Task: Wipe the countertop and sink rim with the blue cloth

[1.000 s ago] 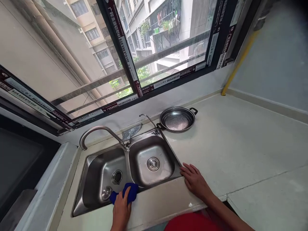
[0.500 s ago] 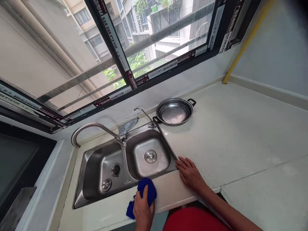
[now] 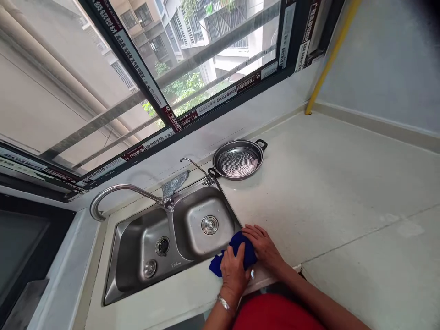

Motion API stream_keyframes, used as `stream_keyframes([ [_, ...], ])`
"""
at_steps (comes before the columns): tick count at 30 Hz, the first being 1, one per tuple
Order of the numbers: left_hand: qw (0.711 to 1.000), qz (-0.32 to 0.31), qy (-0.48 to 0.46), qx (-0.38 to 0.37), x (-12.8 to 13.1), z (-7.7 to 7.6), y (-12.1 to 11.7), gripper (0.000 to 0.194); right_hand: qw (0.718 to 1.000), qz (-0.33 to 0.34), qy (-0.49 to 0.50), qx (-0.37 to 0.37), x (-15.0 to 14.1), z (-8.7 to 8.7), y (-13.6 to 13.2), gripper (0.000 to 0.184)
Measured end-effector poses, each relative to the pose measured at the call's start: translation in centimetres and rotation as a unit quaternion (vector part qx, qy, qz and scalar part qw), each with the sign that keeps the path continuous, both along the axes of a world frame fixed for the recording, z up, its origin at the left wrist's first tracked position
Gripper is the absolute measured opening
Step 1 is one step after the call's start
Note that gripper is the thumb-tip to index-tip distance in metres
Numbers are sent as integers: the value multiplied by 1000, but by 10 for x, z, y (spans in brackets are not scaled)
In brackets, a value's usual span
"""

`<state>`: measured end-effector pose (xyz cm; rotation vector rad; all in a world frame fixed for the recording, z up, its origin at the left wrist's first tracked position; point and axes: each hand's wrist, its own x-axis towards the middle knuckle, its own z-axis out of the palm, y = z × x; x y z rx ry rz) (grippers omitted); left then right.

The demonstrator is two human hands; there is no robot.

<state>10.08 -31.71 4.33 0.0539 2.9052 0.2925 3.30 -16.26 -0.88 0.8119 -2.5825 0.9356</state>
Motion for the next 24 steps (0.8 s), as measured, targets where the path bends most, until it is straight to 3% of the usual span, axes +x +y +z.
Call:
stream_keyframes([
  [5,999,-51,13,2,28,0,-36,81,999,-8,-7,-38,0,1,-1,54],
  [8,1000,-14,4,-16,51,-4,-70,81,999,-10,-9,-47,0,0,-1,52],
  [14,973,203,70,-83,98,-5,-167,56,999,-12,-9,-41,1,-3,0,46],
  [19,922,354,69,-142,121,17,-246,54,1000,-17,-8,-24,2,-1,-1,40],
  [21,892,423,58,-150,118,27,-264,58,1000,-17,-6,-19,1,0,-1,40],
  [24,850,501,39,-157,104,35,-272,67,1000,-15,-2,-13,0,-1,-1,42],
])
